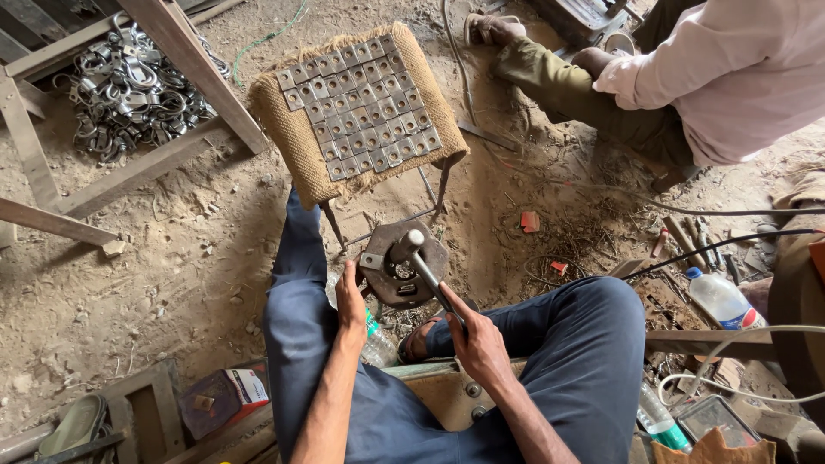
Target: The person sits on the ground and uses a hammer to strike small metal pieces placed on a metal anvil. They repeatedly pick up pieces, position them, and hammer them before placing the finished pieces on a nearby stool.
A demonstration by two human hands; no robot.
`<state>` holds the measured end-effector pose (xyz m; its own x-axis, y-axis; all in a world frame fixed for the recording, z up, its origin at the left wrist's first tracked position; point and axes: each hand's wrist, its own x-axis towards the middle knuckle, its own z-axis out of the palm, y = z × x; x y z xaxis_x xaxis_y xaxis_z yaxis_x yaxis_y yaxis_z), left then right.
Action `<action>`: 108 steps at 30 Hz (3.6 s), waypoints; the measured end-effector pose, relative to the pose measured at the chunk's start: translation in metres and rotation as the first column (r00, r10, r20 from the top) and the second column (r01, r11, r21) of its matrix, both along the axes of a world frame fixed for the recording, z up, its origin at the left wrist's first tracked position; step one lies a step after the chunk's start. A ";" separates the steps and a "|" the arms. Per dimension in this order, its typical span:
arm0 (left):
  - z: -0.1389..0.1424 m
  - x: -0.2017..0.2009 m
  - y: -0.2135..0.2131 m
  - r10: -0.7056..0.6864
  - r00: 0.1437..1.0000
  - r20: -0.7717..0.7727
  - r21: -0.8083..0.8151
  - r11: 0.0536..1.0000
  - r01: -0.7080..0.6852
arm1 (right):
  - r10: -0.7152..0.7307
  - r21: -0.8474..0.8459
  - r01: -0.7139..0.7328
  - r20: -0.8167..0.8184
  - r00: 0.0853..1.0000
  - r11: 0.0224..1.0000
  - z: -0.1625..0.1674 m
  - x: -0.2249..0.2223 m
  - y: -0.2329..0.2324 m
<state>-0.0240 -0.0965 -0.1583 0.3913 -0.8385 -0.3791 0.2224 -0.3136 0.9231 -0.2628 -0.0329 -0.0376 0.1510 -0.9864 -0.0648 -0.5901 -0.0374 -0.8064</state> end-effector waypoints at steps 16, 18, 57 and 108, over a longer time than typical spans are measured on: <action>0.007 0.004 0.005 0.002 1.000 -0.006 0.056 0.998 -0.002 | -0.004 0.059 0.004 -0.013 1.000 0.998 0.001 0.006 0.002; 0.008 0.004 0.005 0.005 1.000 -0.009 0.043 0.999 -0.005 | -0.001 0.040 0.001 -0.005 1.000 0.999 0.002 0.006 0.002; 0.004 0.002 0.005 -0.002 1.000 -0.002 0.022 1.000 0.002 | 0.007 0.008 -0.007 -0.010 1.000 1.000 -0.001 0.004 0.005; 0.003 0.002 0.005 0.020 0.999 -0.029 -0.001 1.000 -0.020 | 0.003 0.033 -0.002 -0.022 1.000 0.999 0.002 0.005 0.003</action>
